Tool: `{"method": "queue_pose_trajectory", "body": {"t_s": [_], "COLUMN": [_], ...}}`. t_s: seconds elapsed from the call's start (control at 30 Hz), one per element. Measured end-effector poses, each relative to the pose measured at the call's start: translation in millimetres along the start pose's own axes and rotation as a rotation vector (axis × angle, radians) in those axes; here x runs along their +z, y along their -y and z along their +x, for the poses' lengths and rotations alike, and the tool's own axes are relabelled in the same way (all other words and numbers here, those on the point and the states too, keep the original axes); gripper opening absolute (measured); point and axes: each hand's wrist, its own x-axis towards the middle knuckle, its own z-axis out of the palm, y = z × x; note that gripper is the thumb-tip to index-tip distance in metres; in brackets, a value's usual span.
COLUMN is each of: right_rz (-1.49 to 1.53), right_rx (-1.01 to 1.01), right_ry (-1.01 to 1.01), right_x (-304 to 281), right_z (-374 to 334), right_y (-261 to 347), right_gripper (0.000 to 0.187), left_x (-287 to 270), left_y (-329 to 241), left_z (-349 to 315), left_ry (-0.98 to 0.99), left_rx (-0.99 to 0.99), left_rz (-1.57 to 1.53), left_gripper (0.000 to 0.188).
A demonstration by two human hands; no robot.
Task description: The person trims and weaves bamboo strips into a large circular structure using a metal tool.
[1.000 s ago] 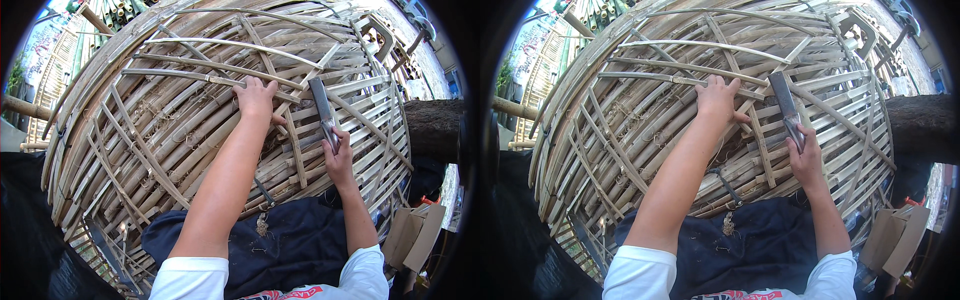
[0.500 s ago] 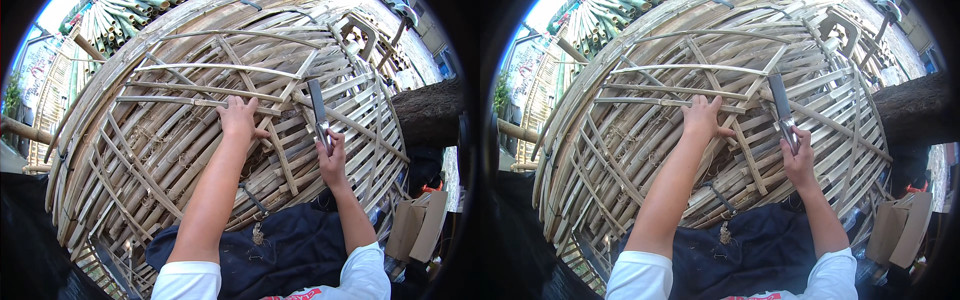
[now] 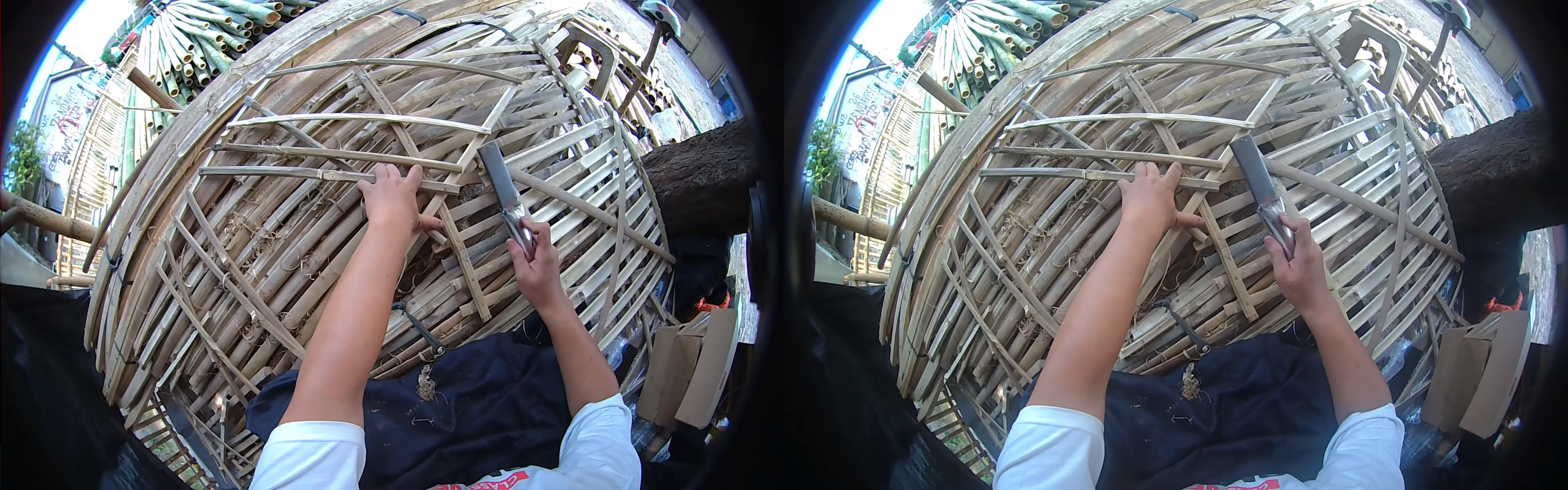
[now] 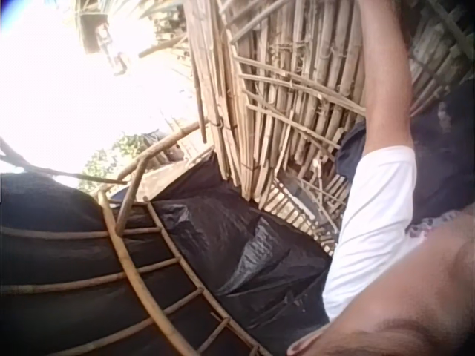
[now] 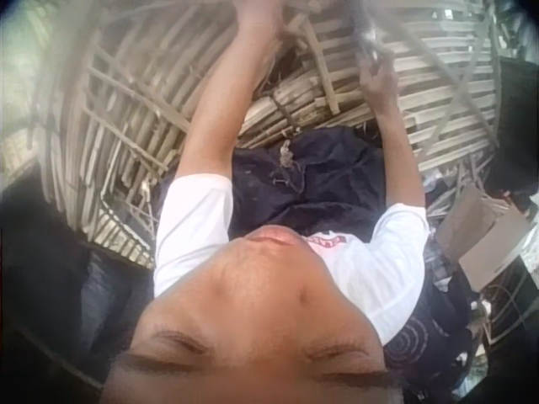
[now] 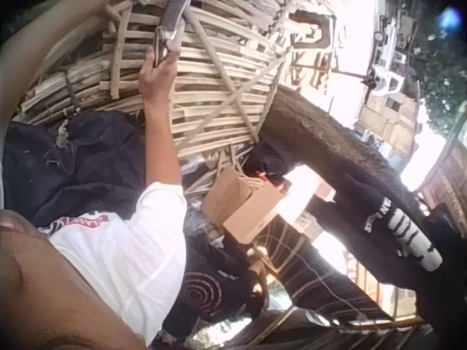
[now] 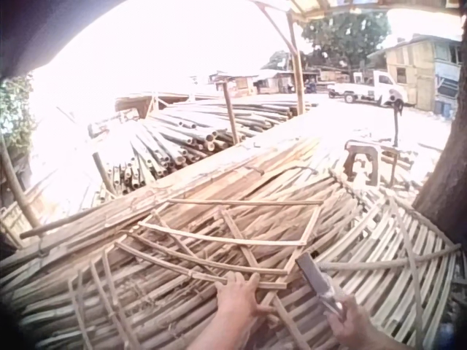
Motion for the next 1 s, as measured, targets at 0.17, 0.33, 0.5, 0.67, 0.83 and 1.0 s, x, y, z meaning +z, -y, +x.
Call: {"method": "queue_pose_trajectory", "body": {"t_s": [0.17, 0.33, 0.5, 0.67, 0.83, 1.0], "right_rz": [-0.076, -0.306, -0.276, -0.554, -0.413, -0.265], "right_rx": [-0.231, -0.430, -0.450, -0.385, -0.482, -0.485], "right_ry": [0.065, 0.112, 0.124, 0.221, 0.158, 0.086], "right_x": [-2, 6, 15, 21, 21, 20], "right_z": [-6, -2, -5, 1, -5, -7], "right_y": [25, 12, 30, 9, 9, 18], "right_gripper": [0.036, 0.042, 0.041, 0.043, 0.039, 0.032], "left_x": [-2, -7, -4, 0, 4, 6], "left_y": [1, -3, 3, 3, 4, 5], "left_z": [0, 3, 1, 3, 4, 3], "left_ry": [0.030, 0.077, 0.069, 0.119, 0.064, 0.062], "left_rx": [0.006, 0.010, -0.010, -0.021, 0.005, 0.033], "left_rz": [0.019, 0.008, 0.043, -0.032, 0.001, -0.007], "left_gripper": [0.115, 0.116, 0.112, 0.115, 0.114, 0.112]}}
